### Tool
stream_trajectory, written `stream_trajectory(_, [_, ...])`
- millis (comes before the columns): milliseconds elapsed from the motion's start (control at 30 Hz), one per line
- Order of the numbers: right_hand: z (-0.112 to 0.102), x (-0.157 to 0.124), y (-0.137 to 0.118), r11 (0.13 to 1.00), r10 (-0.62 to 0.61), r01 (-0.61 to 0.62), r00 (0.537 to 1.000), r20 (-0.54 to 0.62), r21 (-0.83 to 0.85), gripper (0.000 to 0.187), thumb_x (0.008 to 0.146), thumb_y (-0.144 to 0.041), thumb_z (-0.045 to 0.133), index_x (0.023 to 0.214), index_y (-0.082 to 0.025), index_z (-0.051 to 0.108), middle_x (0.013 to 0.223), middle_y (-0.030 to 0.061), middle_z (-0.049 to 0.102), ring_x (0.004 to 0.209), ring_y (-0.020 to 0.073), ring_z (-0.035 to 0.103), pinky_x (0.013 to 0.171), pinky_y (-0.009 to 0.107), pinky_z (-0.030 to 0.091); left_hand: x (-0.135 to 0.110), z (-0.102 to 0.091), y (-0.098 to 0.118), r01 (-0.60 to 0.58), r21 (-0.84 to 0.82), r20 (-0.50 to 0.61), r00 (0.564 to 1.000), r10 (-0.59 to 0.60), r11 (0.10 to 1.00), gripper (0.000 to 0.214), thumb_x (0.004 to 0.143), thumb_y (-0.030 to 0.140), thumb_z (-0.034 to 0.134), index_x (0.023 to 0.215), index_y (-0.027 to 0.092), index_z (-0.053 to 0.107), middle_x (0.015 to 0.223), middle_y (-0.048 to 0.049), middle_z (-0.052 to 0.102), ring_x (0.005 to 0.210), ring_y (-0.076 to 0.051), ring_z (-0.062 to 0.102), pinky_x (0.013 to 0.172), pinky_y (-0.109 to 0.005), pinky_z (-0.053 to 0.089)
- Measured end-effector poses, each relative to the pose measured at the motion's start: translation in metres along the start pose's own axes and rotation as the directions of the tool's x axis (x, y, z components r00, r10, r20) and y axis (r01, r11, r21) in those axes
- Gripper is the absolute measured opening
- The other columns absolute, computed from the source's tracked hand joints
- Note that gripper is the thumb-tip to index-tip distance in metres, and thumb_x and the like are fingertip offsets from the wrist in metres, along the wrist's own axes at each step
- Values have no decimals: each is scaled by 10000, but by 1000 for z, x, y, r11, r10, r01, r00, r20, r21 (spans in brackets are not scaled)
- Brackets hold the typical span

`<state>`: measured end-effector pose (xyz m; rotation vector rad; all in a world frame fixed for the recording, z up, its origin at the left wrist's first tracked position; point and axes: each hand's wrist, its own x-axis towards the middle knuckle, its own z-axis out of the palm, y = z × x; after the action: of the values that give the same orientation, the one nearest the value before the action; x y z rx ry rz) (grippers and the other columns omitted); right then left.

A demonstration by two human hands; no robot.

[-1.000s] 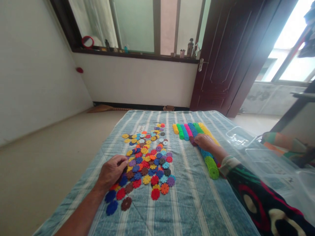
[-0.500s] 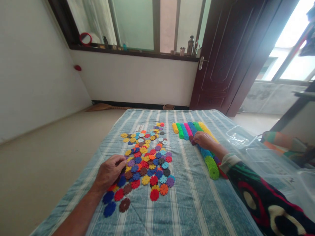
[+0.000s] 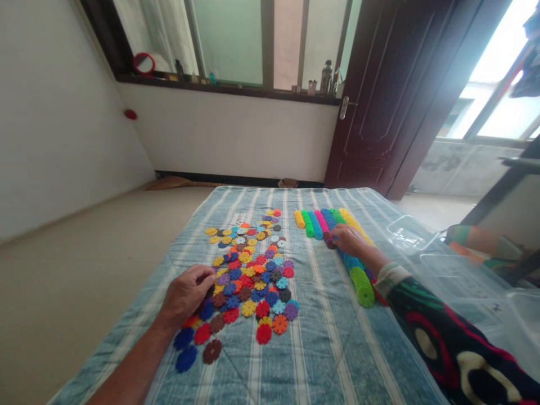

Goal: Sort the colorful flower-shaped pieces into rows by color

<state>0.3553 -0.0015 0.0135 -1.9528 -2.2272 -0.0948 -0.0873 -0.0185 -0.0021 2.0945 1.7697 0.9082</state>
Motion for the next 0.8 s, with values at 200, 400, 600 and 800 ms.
stream_trajectory(200, [-2,-2,-7,998,-61,61,997,40,9,191,823,-121,599,920,-197,745,972,72,674,941,192,592,797,258,372,0,-1,1,-19,-10,-5,1000,19,1000,285,696,470,534,715,231,688,911,-30,748,865,-226,691,825,-281,517])
stream_trajectory(400, [-7,-7,-16,998,-69,69,997,28,4,172,840,-116,583,880,-169,741,943,93,664,922,221,600,776,292,388,-2,0,3,4,-18,-4,1000,-4,1000,277,698,450,519,715,226,681,895,-39,744,867,-225,688,836,-290,510])
stream_trajectory(600, [-6,-29,-70,971,-225,224,974,4,81,121,877,-178,630,964,-188,713,1020,86,671,987,211,601,845,299,417,-4,2,3,-12,-15,-18,1000,12,1000,273,695,442,509,695,223,671,879,-43,736,847,-216,676,821,-291,506])
stream_trajectory(800, [10,-64,-149,804,-539,547,836,-104,232,41,875,-169,640,849,-183,669,864,51,645,854,187,579,750,292,418,-5,3,1,-37,-31,-22,999,36,999,253,717,430,518,679,225,660,877,-40,734,852,-207,671,833,-287,501])
